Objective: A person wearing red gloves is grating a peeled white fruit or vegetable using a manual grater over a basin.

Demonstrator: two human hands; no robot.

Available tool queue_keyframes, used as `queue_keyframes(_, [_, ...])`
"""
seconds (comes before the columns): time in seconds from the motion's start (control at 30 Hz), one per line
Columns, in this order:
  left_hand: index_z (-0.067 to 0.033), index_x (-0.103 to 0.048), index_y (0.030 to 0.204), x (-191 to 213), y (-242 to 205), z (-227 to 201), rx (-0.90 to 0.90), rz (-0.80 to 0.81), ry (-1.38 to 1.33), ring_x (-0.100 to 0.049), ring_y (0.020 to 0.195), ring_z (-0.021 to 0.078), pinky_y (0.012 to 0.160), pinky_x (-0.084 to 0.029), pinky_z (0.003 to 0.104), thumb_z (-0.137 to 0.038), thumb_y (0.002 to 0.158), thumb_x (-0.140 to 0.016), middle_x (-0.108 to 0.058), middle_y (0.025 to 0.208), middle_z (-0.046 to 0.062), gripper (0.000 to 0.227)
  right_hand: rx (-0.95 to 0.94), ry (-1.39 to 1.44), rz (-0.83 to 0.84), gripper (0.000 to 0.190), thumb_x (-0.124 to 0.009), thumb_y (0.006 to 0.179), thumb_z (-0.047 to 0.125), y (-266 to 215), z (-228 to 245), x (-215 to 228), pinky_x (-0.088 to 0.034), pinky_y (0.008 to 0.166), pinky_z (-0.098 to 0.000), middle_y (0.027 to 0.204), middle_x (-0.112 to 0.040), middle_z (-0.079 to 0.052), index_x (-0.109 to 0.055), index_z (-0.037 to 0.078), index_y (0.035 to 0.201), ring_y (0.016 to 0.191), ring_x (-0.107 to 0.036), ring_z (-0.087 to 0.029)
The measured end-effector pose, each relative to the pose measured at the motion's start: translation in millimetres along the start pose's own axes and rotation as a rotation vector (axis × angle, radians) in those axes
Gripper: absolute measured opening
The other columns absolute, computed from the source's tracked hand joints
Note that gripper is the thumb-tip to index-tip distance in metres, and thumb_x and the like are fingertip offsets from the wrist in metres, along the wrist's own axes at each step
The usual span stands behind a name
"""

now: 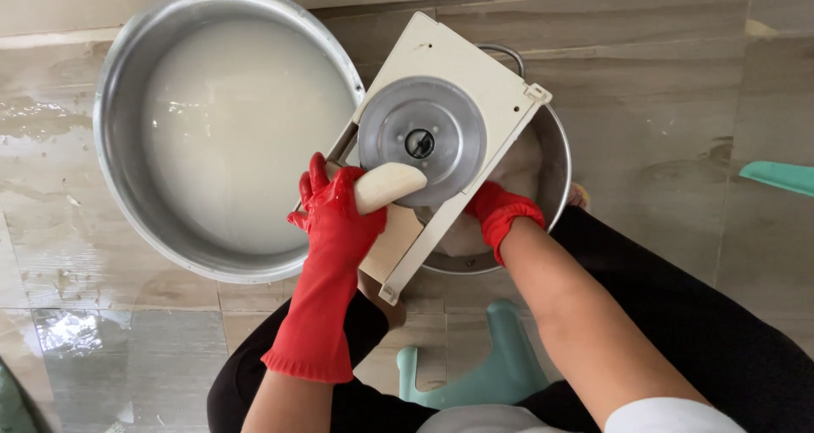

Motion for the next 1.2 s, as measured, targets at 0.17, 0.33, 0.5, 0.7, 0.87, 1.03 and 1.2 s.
queue_keyframes(0.17, [-0.0229, -0.067, 0.126, 6.8, -2.1, -8.6, 0.022, 0.044, 0.028, -0.023, 0.148, 0.0523, 0.102, -0.018, 0.088, -0.012, 0.056, -0.093, -0.029, 0.160, 0.020, 0.076, -0.004, 0.051, -0.026, 0.110, -0.072, 0.072, 0.069, -17.6, -6.7, 9.5, -0.032, 0.121, -0.0461, 0.154, -0.046, -0.020, -0.041, 0.006, 0.155, 0.145, -0.038, -0.038])
queue_keyframes(0.33, [-0.0246, -0.068, 0.125, 7.9, -1.7, -8.5, -0.014, 0.026, 0.038, -0.027, 0.146, 0.0522, 0.099, -0.022, 0.089, -0.015, 0.058, -0.093, -0.030, 0.159, 0.019, 0.072, 0.005, 0.105, -0.045, 0.111, -0.074, 0.070, 0.069, -47.0, -4.9, 12.8, -0.034, 0.121, -0.0450, 0.153, -0.047, -0.021, -0.042, 0.005, 0.155, 0.145, -0.040, -0.038])
queue_keyframes(0.5, [-0.0277, -0.068, 0.125, 13.2, -8.7, -13.8, -0.036, 0.009, 0.029, -0.029, 0.144, 0.0522, 0.096, -0.025, 0.090, -0.019, 0.058, -0.093, -0.030, 0.159, 0.017, 0.072, -0.008, 0.131, -0.067, 0.112, -0.075, 0.069, 0.070, -113.1, 12.3, 23.6, -0.035, 0.121, -0.0442, 0.152, -0.049, -0.021, -0.043, 0.005, 0.154, 0.144, -0.041, -0.038])
queue_keyframes(0.7, [-0.0220, -0.068, 0.128, 21.2, -16.8, -19.9, -0.037, 0.009, -0.038, -0.027, 0.144, 0.0528, 0.095, -0.031, 0.088, -0.011, 0.062, -0.089, -0.030, 0.160, 0.019, 0.070, 0.063, 1.136, -0.273, 0.079, -0.098, 0.067, 0.029, -65.7, -53.5, 43.0, -0.060, 0.096, -0.0470, 0.127, -0.070, -0.013, -0.063, 0.023, 0.138, 0.115, -0.069, -0.036])
queue_keyframes(0.87, [-0.0243, -0.068, 0.127, 16.2, -12.5, -14.2, -0.047, -0.005, -0.029, -0.032, 0.142, 0.0500, 0.095, -0.038, 0.083, -0.013, 0.063, -0.089, -0.034, 0.157, 0.018, 0.069, 0.104, 1.404, -0.325, 0.065, -0.094, 0.076, 0.025, -127.7, -40.6, 60.0, -0.057, 0.086, -0.0463, 0.112, -0.065, -0.014, -0.063, 0.013, 0.133, 0.100, -0.065, -0.030])
queue_keyframes(1.03, [-0.0236, -0.068, 0.126, 24.5, -21.3, -19.8, -0.056, -0.030, 0.003, -0.036, 0.141, 0.0487, 0.098, -0.040, 0.079, -0.013, 0.063, -0.090, -0.040, 0.154, 0.018, 0.068, 0.158, 1.569, -0.145, 0.081, -0.077, 0.083, 0.052, -206.7, 5.4, 59.5, -0.031, 0.113, -0.0670, 0.158, -0.035, -0.012, -0.045, 0.014, 0.148, 0.146, -0.033, -0.036])
queue_keyframes(1.2, [-0.0244, -0.068, 0.127, 22.7, -27.8, -21.5, -0.050, -0.046, 0.021, -0.036, 0.141, 0.0476, 0.099, -0.039, 0.077, -0.014, 0.061, -0.092, -0.039, 0.154, 0.017, 0.071, 0.145, 1.201, -0.077, 0.112, -0.060, 0.083, 0.075, -256.6, 27.5, 40.1, -0.012, 0.121, -0.0729, 0.172, 0.000, -0.014, -0.016, 0.011, 0.163, 0.157, -0.006, -0.041])
Point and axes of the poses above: each hand's wrist, its own y-axis towards the middle knuckle, its own x-axis out of the back of the hand, z = x × y, the point moved 8 cm from there along y, towards the middle knuckle
